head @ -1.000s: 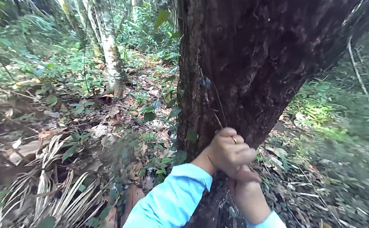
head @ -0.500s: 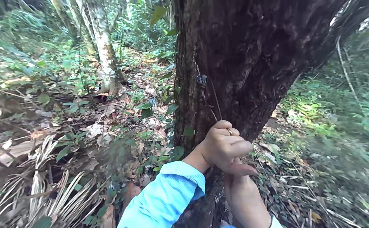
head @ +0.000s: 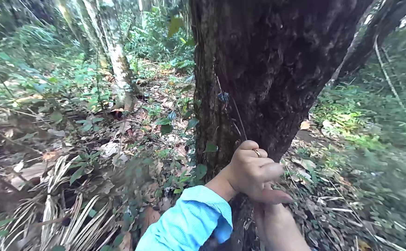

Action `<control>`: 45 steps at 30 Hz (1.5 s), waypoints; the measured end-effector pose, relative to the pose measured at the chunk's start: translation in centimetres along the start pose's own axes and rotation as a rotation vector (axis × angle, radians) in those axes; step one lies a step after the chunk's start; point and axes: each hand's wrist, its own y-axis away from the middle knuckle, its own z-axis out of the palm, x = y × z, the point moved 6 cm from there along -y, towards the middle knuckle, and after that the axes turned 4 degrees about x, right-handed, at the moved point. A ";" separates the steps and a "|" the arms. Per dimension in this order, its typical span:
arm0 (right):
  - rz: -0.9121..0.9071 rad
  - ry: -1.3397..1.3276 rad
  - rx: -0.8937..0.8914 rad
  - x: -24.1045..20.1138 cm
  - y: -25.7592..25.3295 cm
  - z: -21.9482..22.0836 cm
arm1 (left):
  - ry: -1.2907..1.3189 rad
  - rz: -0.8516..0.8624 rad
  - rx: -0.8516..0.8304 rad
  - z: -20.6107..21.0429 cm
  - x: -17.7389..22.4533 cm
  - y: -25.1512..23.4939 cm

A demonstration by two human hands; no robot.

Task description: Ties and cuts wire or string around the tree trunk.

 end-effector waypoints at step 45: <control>-0.326 -0.001 -0.100 15.7 -2.1 -3.2 | -0.403 -0.031 0.144 11.4 1.4 2.7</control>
